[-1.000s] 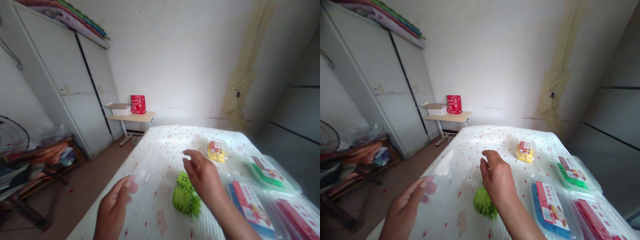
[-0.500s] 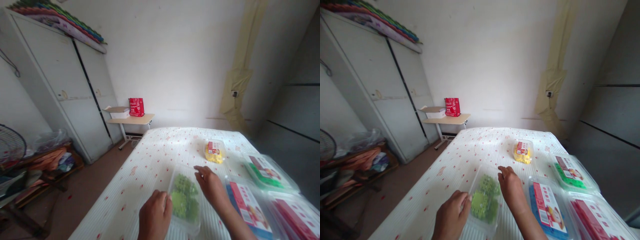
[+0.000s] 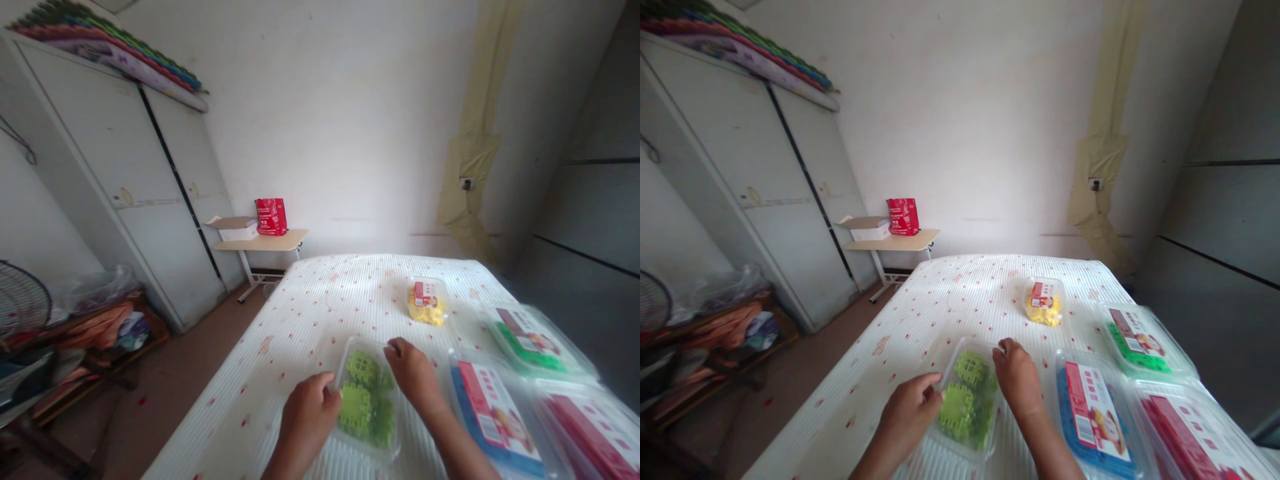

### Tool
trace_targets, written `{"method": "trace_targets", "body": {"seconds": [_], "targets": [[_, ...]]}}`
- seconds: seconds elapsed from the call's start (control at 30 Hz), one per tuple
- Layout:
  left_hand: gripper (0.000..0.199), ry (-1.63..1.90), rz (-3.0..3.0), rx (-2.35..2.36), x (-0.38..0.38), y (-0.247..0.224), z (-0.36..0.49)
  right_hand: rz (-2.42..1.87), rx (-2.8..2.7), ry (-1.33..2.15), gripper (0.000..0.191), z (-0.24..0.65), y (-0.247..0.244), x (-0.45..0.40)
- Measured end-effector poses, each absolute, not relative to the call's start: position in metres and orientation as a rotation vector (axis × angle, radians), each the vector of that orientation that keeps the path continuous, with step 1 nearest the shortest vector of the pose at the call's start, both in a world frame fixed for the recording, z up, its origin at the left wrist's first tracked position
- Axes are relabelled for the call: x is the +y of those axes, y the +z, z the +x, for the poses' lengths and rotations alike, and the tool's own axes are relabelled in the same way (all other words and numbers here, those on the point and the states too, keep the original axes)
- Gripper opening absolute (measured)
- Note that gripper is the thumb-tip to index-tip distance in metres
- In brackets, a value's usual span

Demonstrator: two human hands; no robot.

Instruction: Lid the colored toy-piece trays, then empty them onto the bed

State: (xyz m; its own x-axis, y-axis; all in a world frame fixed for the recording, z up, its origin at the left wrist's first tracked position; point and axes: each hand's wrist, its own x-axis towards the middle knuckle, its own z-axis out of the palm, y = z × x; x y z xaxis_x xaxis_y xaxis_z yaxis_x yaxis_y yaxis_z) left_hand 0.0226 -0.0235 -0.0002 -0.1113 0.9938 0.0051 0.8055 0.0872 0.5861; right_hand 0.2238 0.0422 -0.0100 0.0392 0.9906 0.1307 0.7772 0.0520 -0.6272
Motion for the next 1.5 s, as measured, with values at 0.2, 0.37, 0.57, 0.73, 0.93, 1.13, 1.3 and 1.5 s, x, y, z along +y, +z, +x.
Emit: {"method": "trace_targets", "body": {"seconds": [0.2, 0.37, 0.57, 0.73, 0.93, 1.13, 1.3, 1.5], "targets": [[0.032, 0.934, 1.347, 1.646, 0.030, 0.003, 0.025, -1.561, -1.422, 0.806, 0.039, 0.224, -0.028, 0.037], [0.024, 1.078, 1.166, 1.485, 0.058, -0.008, 0.045, -1.418, -1.271, 0.879, 0.035, 0.219, -0.024, 0.030], [0.022, 1.190, 1.174, 1.436, 0.063, -0.017, 0.051, -1.498, -1.159, 0.975, 0.027, 0.215, -0.024, 0.033], [0.022, 1.243, 1.168, 1.420, 0.062, -0.020, 0.053, -1.474, -1.189, 0.932, 0.029, 0.216, -0.029, 0.038], [0.021, 1.277, 1.158, 1.425, 0.063, -0.024, 0.054, -1.466, -1.253, 0.781, 0.029, 0.215, -0.025, 0.039], [0.022, 1.286, 1.162, 1.442, 0.062, -0.024, 0.054, -1.466, -1.238, 0.773, 0.030, 0.214, -0.026, 0.041], [0.021, 1.284, 1.152, 1.477, 0.062, -0.027, 0.055, -1.482, -1.211, 0.774, 0.027, 0.213, -0.027, 0.040], [0.021, 1.282, 1.172, 1.525, 0.060, -0.023, 0.054, -1.445, -1.256, 0.852, 0.038, 0.216, -0.013, 0.021]]}}
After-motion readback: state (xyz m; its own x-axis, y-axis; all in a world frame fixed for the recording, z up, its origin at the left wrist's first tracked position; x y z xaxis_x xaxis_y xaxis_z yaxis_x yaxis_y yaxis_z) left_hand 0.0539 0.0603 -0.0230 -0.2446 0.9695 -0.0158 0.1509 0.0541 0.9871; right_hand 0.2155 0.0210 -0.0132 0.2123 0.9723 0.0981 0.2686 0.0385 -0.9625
